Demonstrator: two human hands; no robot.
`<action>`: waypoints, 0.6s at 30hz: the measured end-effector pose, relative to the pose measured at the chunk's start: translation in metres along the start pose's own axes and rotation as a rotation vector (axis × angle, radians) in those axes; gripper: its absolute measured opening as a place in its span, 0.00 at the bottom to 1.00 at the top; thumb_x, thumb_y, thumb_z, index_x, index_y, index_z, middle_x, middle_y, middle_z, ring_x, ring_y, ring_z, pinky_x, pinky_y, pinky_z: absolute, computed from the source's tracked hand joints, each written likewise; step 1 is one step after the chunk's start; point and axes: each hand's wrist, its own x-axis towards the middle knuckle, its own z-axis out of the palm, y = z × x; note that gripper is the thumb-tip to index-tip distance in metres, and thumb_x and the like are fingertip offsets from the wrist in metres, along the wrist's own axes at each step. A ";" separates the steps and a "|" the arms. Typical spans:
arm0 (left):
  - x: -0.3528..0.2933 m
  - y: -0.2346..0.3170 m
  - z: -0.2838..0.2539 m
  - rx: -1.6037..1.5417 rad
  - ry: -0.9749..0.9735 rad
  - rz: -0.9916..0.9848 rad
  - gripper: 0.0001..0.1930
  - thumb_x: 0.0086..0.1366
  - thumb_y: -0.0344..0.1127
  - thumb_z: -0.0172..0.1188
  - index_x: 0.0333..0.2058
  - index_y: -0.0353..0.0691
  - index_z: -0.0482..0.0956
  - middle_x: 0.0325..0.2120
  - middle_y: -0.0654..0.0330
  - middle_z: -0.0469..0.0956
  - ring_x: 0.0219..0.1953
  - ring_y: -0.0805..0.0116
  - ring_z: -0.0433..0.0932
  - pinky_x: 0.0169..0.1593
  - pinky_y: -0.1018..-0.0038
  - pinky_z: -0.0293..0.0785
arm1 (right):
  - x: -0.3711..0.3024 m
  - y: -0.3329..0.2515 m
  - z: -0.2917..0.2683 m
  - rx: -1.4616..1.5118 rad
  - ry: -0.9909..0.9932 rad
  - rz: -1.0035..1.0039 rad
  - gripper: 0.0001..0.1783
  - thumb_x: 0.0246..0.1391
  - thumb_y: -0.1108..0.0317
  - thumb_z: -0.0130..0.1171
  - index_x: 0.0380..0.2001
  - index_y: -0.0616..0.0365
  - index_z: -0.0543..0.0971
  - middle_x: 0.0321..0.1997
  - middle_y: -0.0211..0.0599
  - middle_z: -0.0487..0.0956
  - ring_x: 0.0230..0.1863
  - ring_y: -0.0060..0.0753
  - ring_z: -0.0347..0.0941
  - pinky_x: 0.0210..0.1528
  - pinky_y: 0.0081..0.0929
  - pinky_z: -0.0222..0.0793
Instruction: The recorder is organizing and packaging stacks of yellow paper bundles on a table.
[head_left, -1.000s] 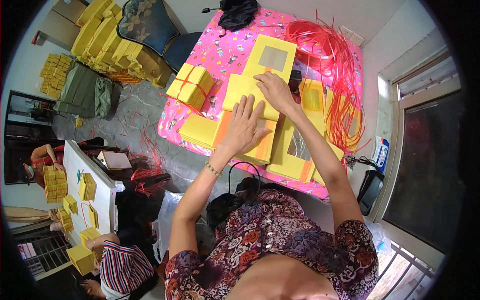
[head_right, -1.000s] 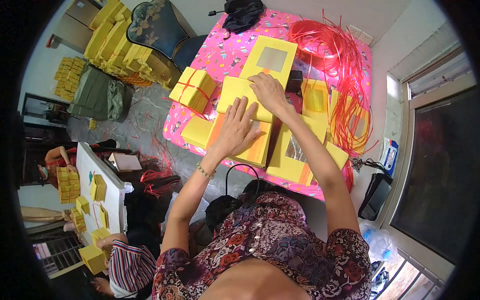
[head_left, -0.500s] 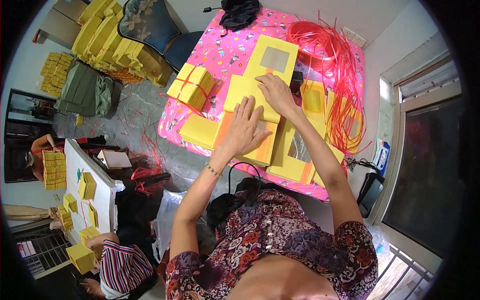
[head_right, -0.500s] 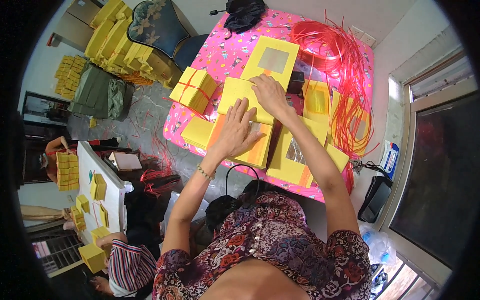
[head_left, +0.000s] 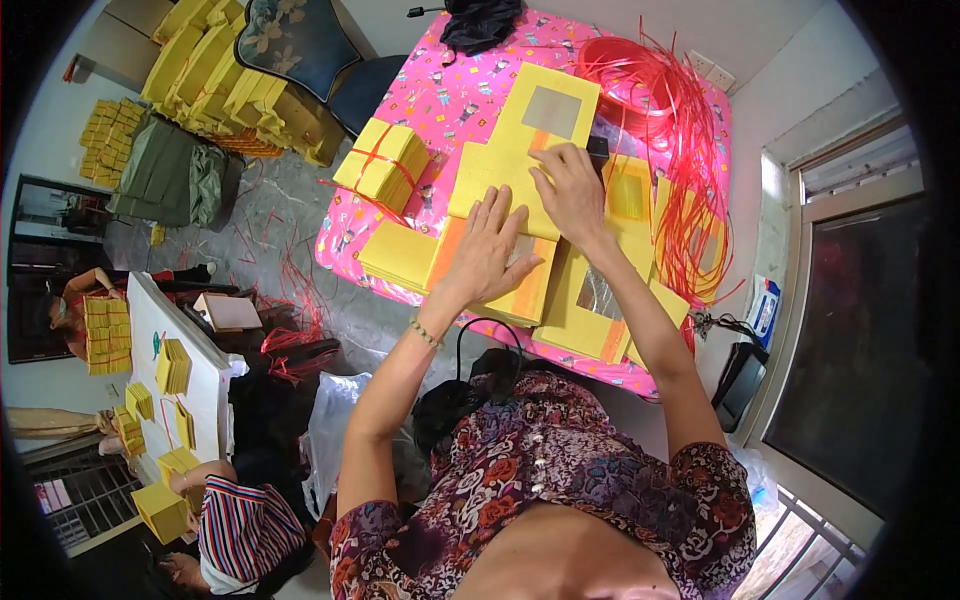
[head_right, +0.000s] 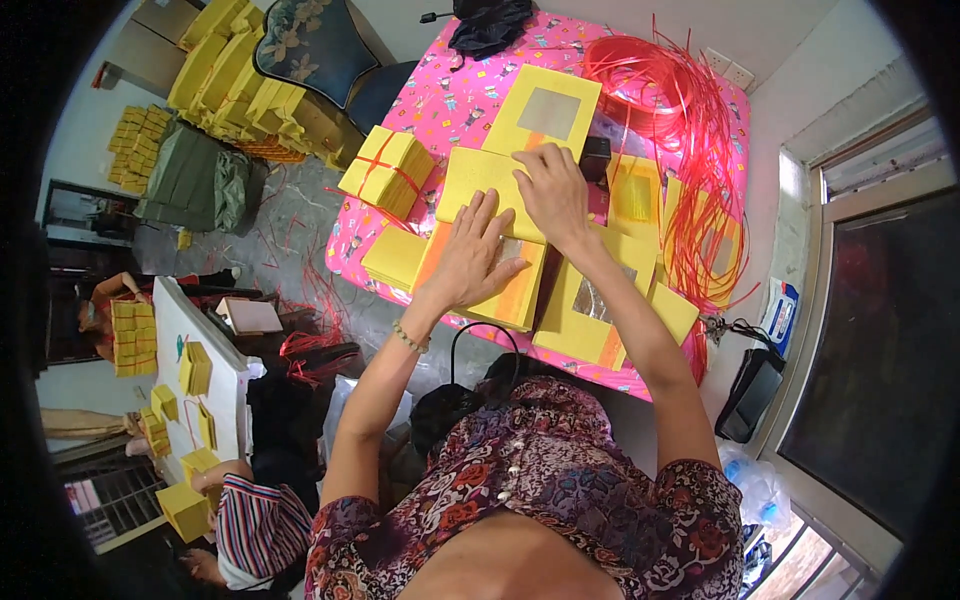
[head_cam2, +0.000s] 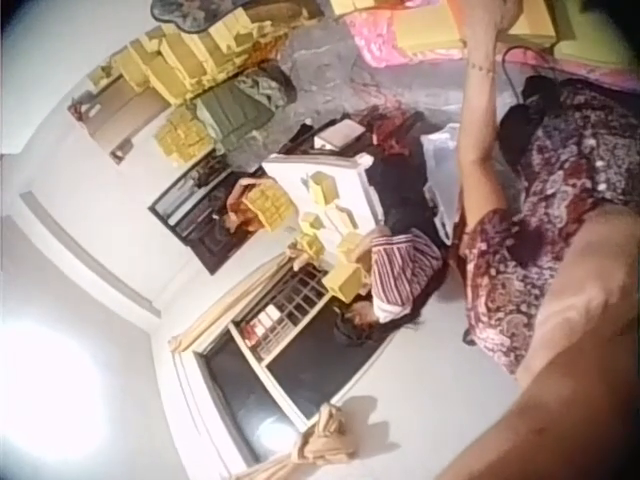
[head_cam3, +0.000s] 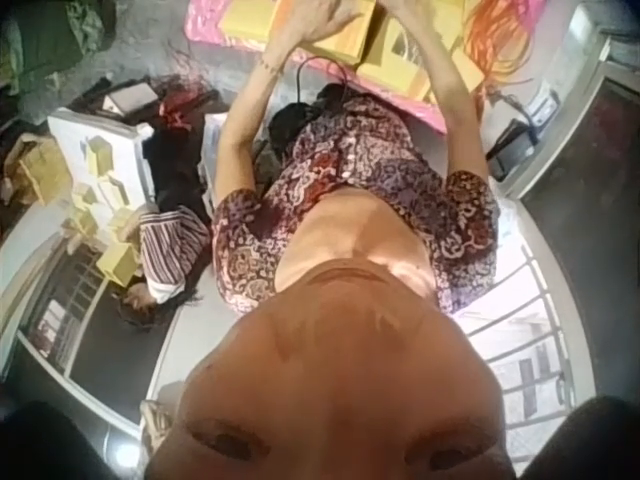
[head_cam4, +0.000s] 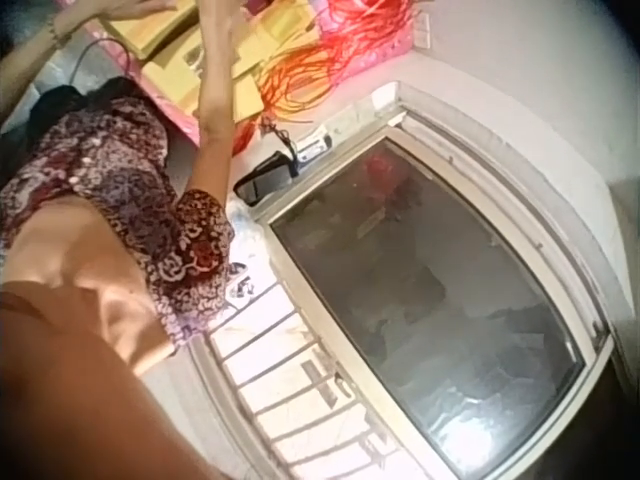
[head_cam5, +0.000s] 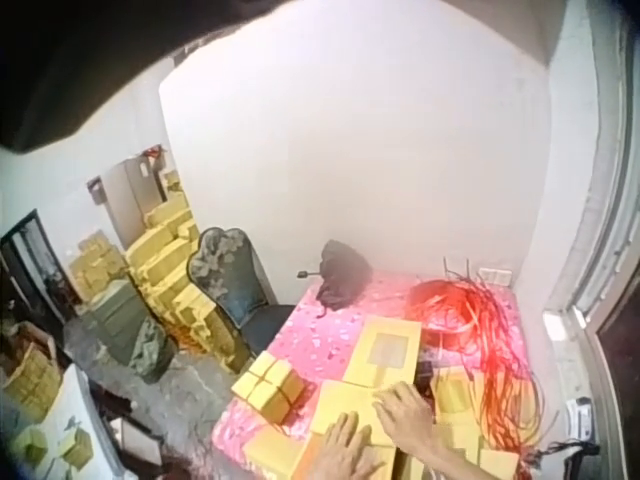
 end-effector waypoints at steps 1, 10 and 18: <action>0.000 0.000 0.000 0.006 0.007 0.003 0.39 0.66 0.59 0.54 0.63 0.33 0.61 0.68 0.34 0.48 0.72 0.35 0.43 0.71 0.46 0.44 | -0.008 -0.006 -0.008 0.028 -0.016 0.090 0.10 0.54 0.69 0.62 0.39 0.58 0.80 0.36 0.40 0.77 0.42 0.43 0.75 0.42 0.38 0.71; 0.002 0.002 -0.002 0.011 0.019 0.024 0.39 0.65 0.59 0.54 0.63 0.31 0.62 0.67 0.32 0.50 0.71 0.34 0.45 0.70 0.47 0.45 | -0.063 -0.015 -0.011 0.229 -0.174 0.283 0.06 0.55 0.67 0.62 0.33 0.58 0.79 0.31 0.37 0.76 0.36 0.43 0.75 0.37 0.39 0.70; 0.001 0.001 -0.002 0.019 0.021 0.024 0.39 0.65 0.59 0.54 0.63 0.31 0.63 0.67 0.32 0.50 0.71 0.34 0.45 0.70 0.46 0.45 | -0.063 -0.015 -0.009 0.226 -0.175 0.263 0.06 0.55 0.67 0.62 0.32 0.58 0.79 0.32 0.37 0.75 0.37 0.43 0.75 0.37 0.40 0.70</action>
